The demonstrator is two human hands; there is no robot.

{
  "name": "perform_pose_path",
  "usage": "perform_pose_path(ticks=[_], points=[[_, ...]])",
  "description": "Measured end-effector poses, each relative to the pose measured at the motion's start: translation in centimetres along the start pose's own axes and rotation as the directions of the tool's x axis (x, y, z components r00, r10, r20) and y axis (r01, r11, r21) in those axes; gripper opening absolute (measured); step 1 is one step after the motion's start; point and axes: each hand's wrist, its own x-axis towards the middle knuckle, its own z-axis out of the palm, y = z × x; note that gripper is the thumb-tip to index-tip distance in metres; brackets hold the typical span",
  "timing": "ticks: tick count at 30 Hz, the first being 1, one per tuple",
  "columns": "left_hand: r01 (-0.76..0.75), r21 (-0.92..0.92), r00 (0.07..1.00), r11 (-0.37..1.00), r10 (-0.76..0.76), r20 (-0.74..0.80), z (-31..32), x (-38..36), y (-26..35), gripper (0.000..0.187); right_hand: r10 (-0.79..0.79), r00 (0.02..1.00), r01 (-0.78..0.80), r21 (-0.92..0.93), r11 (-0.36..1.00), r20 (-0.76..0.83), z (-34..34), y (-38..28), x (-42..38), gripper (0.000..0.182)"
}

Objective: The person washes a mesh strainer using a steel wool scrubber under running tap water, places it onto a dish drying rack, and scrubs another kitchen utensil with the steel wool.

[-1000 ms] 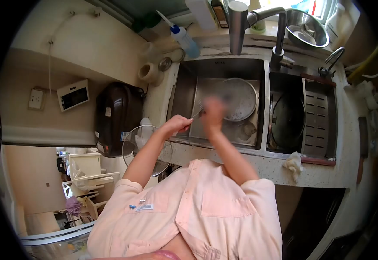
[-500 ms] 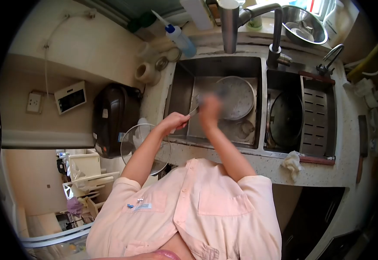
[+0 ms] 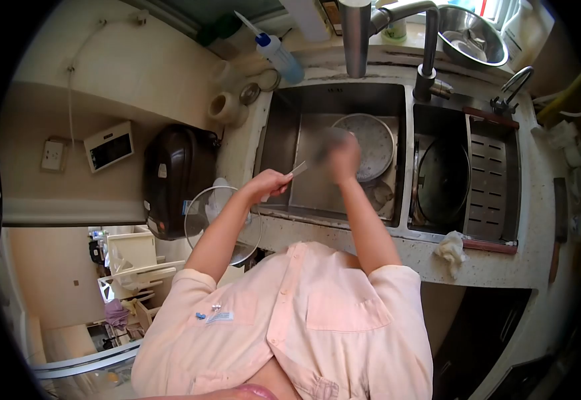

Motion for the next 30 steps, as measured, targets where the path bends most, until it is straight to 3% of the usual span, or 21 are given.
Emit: perform_pose_path(ticks=[1, 4, 7, 10, 13, 17, 19, 20, 22, 23, 26, 30], points=[[0.018, -0.016, 1.000, 1.000, -0.017, 0.020, -0.2, 0.0, 0.6, 0.044, 0.008, 0.999, -0.006, 0.055, 0.998, -0.046, -0.1, 0.6, 0.8, 0.016], [-0.007, -0.192, 0.999, 0.981, 0.013, 0.032, -0.8, 1.4, -0.7, 0.042, 0.337, 0.922, -0.310, 0.160, 0.937, -0.189, -0.2, 0.3, 0.2, 0.019], [0.017, -0.226, 0.997, 0.974, 0.001, 0.081, -1.1, 2.3, -0.9, 0.041, 0.261, 0.959, -0.233, 0.214, 0.949, -0.114, -0.9, -5.7, -1.5, 0.024], [-0.016, -0.166, 0.993, 0.986, 0.035, 0.111, -0.6, 2.3, -0.3, 0.040, -0.192, 0.981, 0.189, 0.068, 0.980, 0.029, 0.6, -7.5, -2.7, 0.035], [-0.011, -0.158, 0.998, 0.987, 0.020, 0.057, 0.0, 2.8, -1.0, 0.039, -0.294, 0.946, 0.305, -0.060, 0.951, 0.137, 0.3, -5.0, -3.9, 0.040], [0.013, -0.147, 0.998, 0.989, -0.005, 0.055, 0.3, 2.5, -1.4, 0.040, -0.369, 0.905, 0.388, -0.055, 0.920, 0.210, -2.0, -3.6, -4.7, 0.039], [-0.028, -0.240, 0.999, 0.970, 0.032, 0.009, 0.2, 2.3, -1.5, 0.041, -0.207, 0.955, 0.242, -0.156, 0.958, 0.212, -2.8, -0.8, -4.7, 0.036], [-0.039, -0.183, 0.999, 0.982, 0.043, 0.018, 0.1, 2.0, -1.3, 0.041, -0.124, 0.971, 0.166, -0.205, 0.964, 0.203, -2.7, 0.5, -4.8, 0.035], [-0.065, -0.064, 0.997, 0.996, 0.068, 0.033, -0.4, 1.4, -0.4, 0.042, 0.082, 0.991, -0.075, -0.071, 0.995, 0.101, -2.8, -3.4, -3.2, 0.031], [-0.073, -0.110, 0.997, 0.991, 0.076, 0.022, -0.4, 1.1, -0.1, 0.042, 0.196, 0.978, -0.197, 0.003, 0.980, 0.065, -2.7, -5.3, -3.0, 0.030], [-0.098, -0.171, 0.995, 0.980, 0.096, -0.017, -0.9, 1.1, 1.0, 0.042, -0.051, 0.992, 0.078, 0.236, 0.969, -0.118, -1.1, -7.2, -3.0, 0.027], [-0.105, -0.095, 0.994, 0.990, 0.102, -0.034, -0.9, 0.9, 1.2, 0.042, -0.078, 0.993, 0.092, 0.186, 0.978, -0.085, 0.2, -9.0, -3.1, 0.031]])
